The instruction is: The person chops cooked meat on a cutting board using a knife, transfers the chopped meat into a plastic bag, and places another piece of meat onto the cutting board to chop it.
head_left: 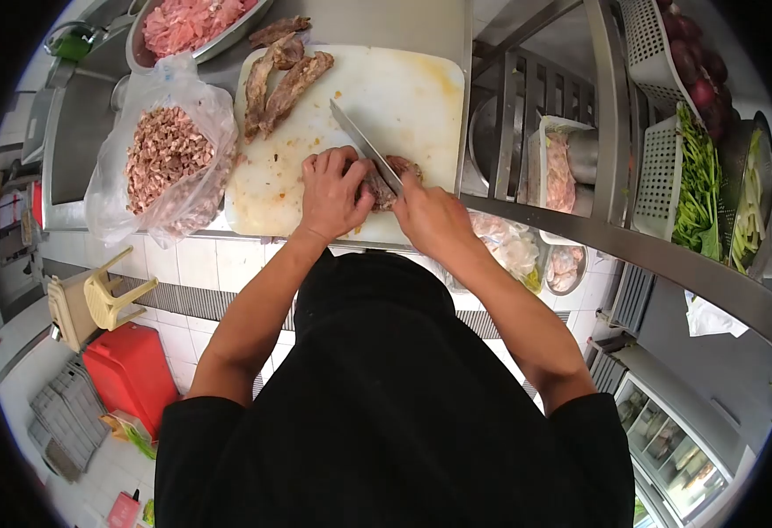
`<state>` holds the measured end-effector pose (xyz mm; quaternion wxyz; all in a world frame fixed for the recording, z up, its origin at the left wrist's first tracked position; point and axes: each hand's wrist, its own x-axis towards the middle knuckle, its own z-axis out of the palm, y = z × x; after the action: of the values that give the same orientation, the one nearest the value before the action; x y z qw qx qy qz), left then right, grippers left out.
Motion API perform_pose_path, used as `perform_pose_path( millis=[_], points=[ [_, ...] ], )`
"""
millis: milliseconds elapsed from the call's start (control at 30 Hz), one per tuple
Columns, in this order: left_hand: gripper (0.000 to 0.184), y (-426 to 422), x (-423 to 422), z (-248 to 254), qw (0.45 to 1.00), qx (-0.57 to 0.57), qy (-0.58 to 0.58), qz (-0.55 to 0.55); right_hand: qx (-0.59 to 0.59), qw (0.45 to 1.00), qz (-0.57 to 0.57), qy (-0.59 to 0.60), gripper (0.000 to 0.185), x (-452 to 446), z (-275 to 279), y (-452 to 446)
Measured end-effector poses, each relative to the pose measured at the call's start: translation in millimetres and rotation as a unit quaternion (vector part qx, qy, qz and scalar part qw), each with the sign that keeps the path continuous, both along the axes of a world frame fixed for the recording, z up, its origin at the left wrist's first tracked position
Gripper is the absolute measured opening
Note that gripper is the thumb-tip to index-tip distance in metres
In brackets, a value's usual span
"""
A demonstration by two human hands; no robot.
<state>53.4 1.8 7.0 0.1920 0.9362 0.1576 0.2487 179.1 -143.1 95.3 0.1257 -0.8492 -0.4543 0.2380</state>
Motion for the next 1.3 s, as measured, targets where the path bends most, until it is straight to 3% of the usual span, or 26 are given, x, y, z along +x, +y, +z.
perform_pose_path(
  millis=[167, 267, 367, 567, 700, 900, 1100, 1300],
  points=[
    [0.034, -0.2, 1.7, 0.5, 1.0, 0.003, -0.016, 0.002, -0.105, 0.992, 0.014, 0.071, 0.022, -1.1, 71.3, -58.4],
    [0.034, -0.7, 2.8, -0.4, 1.0, 0.002, -0.015, 0.005, -0.033, 0.997, 0.006, 0.066, 0.023, -7.9, 34.8, -54.2],
    [0.035, 1.1, 4.9, 0.8, 1.0, 0.003, -0.015, 0.016, -0.043, 0.998, 0.008, 0.038, 0.023, -1.8, -4.6, -18.6],
    [0.036, -0.3, 0.6, 0.0, 1.0, -0.002, -0.003, 0.016, -0.127, 0.989, 0.007, 0.07, 0.019, -11.6, 53.6, -64.4],
    [0.036, -0.2, 1.0, -2.3, 1.0, -0.007, -0.003, 0.012, -0.09, 0.996, 0.0, 0.01, 0.015, -16.0, -14.7, -45.6],
    [0.033, 1.5, -2.5, -0.5, 0.999, -0.029, -0.013, 0.005, -0.002, 1.0, 0.007, -0.006, 0.018, -4.2, -22.4, -0.3],
    [0.031, 0.9, -0.5, -5.2, 0.999, -0.031, -0.017, 0.031, -0.112, 0.99, 0.011, 0.083, 0.021, -2.8, 75.2, -50.5],
    [0.032, 0.2, 1.0, -2.7, 0.998, -0.035, -0.003, 0.042, -0.039, 0.998, 0.005, 0.04, 0.021, -7.1, 3.6, -13.3]
  ],
)
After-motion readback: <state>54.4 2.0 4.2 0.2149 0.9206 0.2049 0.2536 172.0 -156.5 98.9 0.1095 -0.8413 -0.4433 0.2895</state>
